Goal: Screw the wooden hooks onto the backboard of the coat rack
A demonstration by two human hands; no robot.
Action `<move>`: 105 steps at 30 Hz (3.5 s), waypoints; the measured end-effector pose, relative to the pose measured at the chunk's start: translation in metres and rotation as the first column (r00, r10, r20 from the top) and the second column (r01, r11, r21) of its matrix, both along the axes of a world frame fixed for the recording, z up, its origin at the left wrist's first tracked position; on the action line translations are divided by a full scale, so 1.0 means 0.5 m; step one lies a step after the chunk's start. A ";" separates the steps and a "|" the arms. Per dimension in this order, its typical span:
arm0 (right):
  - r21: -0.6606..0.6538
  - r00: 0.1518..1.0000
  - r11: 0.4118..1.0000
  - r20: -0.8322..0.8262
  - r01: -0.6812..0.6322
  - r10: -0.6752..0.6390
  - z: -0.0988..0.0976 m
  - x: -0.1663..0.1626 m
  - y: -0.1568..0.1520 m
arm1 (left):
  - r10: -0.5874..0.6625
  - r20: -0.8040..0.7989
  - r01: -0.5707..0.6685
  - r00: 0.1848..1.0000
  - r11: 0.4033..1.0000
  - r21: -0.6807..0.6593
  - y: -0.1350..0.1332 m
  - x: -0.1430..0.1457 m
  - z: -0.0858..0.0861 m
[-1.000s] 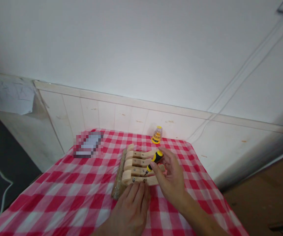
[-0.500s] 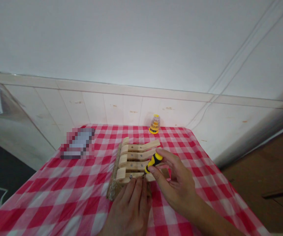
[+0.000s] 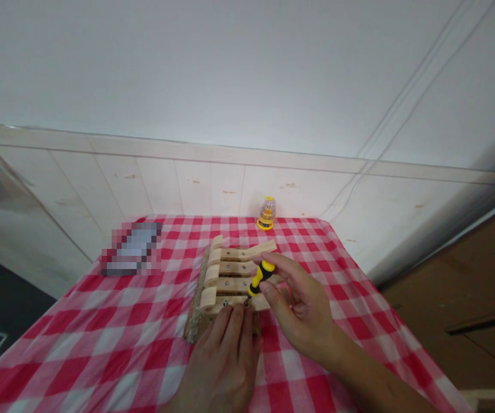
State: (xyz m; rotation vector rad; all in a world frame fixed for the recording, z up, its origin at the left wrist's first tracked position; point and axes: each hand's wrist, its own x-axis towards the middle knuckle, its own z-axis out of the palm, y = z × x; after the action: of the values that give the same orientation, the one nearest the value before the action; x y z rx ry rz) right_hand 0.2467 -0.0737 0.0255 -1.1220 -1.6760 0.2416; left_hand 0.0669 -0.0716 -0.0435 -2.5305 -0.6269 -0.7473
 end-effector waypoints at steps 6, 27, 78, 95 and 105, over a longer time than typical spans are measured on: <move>-0.003 0.993 1.000 -0.112 -0.025 0.025 -0.011 -0.003 0.004 | 0.012 0.039 -0.011 0.999 1.000 -0.021 0.001 0.004 0.007; 0.010 0.994 0.998 -0.081 -0.069 0.070 -0.001 -0.001 0.006 | 0.061 0.152 -0.058 0.987 0.998 -0.026 0.003 0.012 0.009; 0.161 0.995 0.986 0.085 0.043 -0.057 -0.017 -0.011 0.011 | 0.054 0.133 -0.037 0.990 0.992 -0.124 0.001 0.025 -0.005; 0.133 0.993 0.989 0.089 0.065 -0.077 0.003 -0.004 0.008 | 0.081 0.122 -0.068 0.989 0.991 -0.113 0.000 0.025 -0.015; 0.178 0.995 0.980 -0.051 0.089 -0.081 -0.018 -0.002 0.020 | 0.093 0.092 -0.078 0.991 0.985 -0.156 0.002 0.026 -0.014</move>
State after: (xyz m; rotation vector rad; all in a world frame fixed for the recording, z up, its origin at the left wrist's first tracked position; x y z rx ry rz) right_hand 0.2456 -0.0637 0.0163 -1.0423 -1.5743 0.0576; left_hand 0.0798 -0.0705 -0.0505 -2.5966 -0.8508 -0.8266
